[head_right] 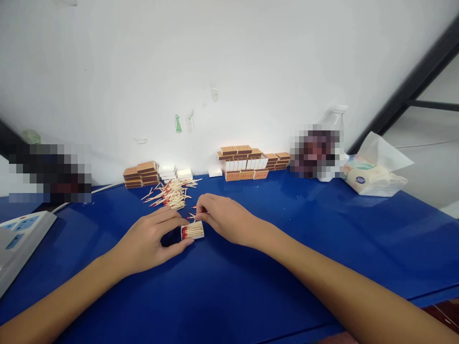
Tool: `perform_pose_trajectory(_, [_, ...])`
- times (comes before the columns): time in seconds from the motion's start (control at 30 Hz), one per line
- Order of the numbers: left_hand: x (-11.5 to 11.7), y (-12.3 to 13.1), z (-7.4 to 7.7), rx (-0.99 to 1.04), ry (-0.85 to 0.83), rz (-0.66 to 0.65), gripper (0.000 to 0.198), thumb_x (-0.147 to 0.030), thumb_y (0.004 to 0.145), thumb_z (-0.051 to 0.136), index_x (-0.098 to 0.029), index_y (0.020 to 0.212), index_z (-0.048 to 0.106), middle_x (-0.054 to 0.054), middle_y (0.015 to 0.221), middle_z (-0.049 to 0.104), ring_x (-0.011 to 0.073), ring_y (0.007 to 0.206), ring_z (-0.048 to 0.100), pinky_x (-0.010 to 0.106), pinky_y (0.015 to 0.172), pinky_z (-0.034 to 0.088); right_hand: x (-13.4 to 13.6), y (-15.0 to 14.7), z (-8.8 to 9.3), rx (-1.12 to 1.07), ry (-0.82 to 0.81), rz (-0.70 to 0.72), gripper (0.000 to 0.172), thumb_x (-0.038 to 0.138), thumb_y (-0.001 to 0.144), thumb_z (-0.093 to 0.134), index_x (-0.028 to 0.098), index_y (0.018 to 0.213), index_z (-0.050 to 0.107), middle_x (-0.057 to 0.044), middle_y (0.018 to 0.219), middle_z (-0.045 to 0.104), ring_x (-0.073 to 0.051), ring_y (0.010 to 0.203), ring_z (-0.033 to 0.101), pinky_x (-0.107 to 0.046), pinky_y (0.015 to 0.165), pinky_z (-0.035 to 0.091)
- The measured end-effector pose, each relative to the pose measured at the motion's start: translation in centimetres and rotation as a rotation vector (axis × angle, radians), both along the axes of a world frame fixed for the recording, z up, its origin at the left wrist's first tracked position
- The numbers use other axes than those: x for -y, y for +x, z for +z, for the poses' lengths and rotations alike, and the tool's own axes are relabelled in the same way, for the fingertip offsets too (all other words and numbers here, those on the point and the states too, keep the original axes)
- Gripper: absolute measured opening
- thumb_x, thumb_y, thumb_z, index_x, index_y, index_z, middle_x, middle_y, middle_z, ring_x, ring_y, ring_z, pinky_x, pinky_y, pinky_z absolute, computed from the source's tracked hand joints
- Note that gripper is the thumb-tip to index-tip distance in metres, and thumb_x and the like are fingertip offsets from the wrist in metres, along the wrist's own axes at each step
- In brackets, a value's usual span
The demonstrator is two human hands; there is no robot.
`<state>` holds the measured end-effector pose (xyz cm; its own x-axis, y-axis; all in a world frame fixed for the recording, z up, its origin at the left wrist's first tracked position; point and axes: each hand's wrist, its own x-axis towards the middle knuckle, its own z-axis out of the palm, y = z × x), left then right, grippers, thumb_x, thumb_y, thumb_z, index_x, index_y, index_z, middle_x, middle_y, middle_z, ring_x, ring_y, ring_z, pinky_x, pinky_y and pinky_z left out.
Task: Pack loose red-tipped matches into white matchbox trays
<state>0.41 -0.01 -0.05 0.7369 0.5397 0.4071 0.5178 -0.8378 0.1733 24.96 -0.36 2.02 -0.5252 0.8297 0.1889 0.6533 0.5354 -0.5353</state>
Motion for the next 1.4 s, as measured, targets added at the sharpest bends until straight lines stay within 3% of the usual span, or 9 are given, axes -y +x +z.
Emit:
perform_pose_trajectory(0.13, [0.0,0.0,0.1,0.004,0.018,0.013,0.024,-0.039,0.098,0.065,-0.019,0.111,0.07,0.007,0.095,0.07,0.0228,0.089,0.067,0.036,0.077,0.056,0.1,-0.1,0.1,-0.03,-0.019,0.022,0.01,0.019,0.102,0.054,0.02,0.094,0.06,-0.003,0.095,0.068,-0.015,0.082,0.059,-0.028,0.073,0.042])
perform_pose_trajectory(0.2, [-0.1,0.0,0.1,0.005,0.02,0.026,0.024,-0.038,0.097,0.066,-0.02,0.111,0.07,0.007,0.096,0.07,0.0229,0.09,0.068,0.036,0.077,0.056,-0.1,-0.1,0.1,-0.099,-0.046,0.029,0.006,0.02,0.102,0.055,0.02,0.102,0.061,-0.002,0.096,0.068,-0.015,0.082,0.06,-0.028,0.074,0.045])
perform_pose_trajectory(0.3, [-0.1,0.0,0.0,0.0,0.024,0.045,0.024,-0.039,0.097,0.066,-0.019,0.109,0.071,0.006,0.094,0.07,0.0227,0.088,0.068,0.037,0.076,0.056,-0.2,0.0,0.0,-0.193,-0.089,0.026,0.019,0.023,0.103,0.056,0.02,0.121,0.061,-0.002,0.097,0.068,-0.015,0.083,0.061,-0.029,0.076,0.048])
perform_pose_trajectory(0.37, [-0.1,0.0,0.0,0.005,0.027,0.046,0.023,-0.039,0.097,0.066,-0.019,0.108,0.071,0.006,0.094,0.07,0.0227,0.088,0.067,0.037,0.077,0.056,-0.3,0.0,-0.1,-0.19,-0.081,0.037,0.021,0.024,0.104,0.056,0.02,0.123,0.062,-0.003,0.099,0.068,-0.015,0.084,0.062,-0.029,0.076,0.049])
perform_pose_trajectory(0.87, [-0.1,0.0,0.0,0.07,0.014,-0.012,0.022,-0.037,0.098,0.066,-0.018,0.109,0.07,0.006,0.094,0.069,0.0211,0.087,0.066,0.036,0.078,0.056,0.3,-0.8,-0.5,-0.171,-0.028,0.132,0.008,0.019,0.096,0.069,0.02,0.104,0.068,0.0,0.094,0.067,-0.011,0.076,0.059,-0.025,0.071,0.046])
perform_pose_trajectory(1.1, [-0.1,0.1,0.2,0.091,0.056,-0.01,0.021,-0.037,0.098,0.066,-0.018,0.106,0.07,0.005,0.092,0.068,0.0199,0.082,0.064,0.036,0.074,0.055,0.3,-0.3,-0.7,-0.167,0.001,0.092,0.007,0.028,0.098,0.069,0.021,0.099,0.07,-0.001,0.101,0.058,-0.01,0.077,0.055,-0.025,0.069,0.046])
perform_pose_trajectory(1.4, [-0.1,0.2,0.1,0.093,0.042,-0.043,0.022,-0.037,0.098,0.066,-0.017,0.108,0.069,0.006,0.094,0.069,0.0204,0.085,0.065,0.036,0.077,0.056,0.4,-0.5,-0.3,-0.139,-0.018,0.091,0.008,0.028,0.098,0.068,0.02,0.094,0.069,0.0,0.097,0.057,-0.01,0.075,0.054,-0.025,0.067,0.044])
